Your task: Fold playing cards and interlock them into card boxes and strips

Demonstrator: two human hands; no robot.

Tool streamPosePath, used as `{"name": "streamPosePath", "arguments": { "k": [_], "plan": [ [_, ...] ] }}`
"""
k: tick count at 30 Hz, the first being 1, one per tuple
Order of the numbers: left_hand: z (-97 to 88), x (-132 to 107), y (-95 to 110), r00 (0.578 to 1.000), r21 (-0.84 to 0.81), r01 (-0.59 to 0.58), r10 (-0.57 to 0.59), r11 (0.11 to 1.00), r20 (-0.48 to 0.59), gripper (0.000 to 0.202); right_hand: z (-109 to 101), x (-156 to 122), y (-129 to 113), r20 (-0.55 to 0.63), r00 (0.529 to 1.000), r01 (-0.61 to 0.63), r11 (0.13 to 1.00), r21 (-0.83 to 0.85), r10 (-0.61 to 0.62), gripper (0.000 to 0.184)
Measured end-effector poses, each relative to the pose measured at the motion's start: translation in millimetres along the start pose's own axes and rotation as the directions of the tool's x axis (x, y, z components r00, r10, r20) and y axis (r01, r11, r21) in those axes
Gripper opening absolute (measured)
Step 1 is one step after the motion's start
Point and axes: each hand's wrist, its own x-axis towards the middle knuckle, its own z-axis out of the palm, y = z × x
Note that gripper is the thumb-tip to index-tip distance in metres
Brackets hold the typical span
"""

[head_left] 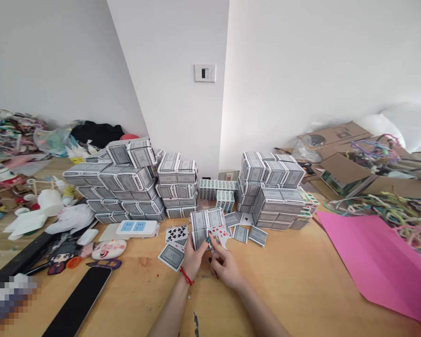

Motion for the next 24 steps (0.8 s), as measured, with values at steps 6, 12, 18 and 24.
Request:
{"name": "streamPosePath", "arguments": {
  "k": [6, 12, 18, 24],
  "plan": [
    [-0.1, 6, -5, 0.994, -0.128, 0.088, -0.095, 0.988, -0.054, 0.032, -8, 8, -2, -0.253, 0.965, -0.001, 0.966, 0.257, 0.068, 0.040],
    [-2.2, 4, 2, 0.995, -0.101, 0.092, -0.089, 0.991, 0.038, 0.029, -8, 14, 0, -0.139, 0.976, -0.112, 0.932, 0.344, 0.168, 0.039],
    [0.1, -3, 7, 0.990, 0.042, 0.075, -0.079, 0.996, 0.118, 0.023, -11, 9, -4, 0.107, 0.970, -0.242, 0.864, 0.441, 0.217, 0.043],
    [2.3, -6, 11, 0.983, 0.047, 0.057, -0.064, 0.997, 0.169, 0.022, -8, 7, -1, 0.156, 0.967, -0.254, 0.827, 0.502, 0.203, 0.044]
  ]
}}
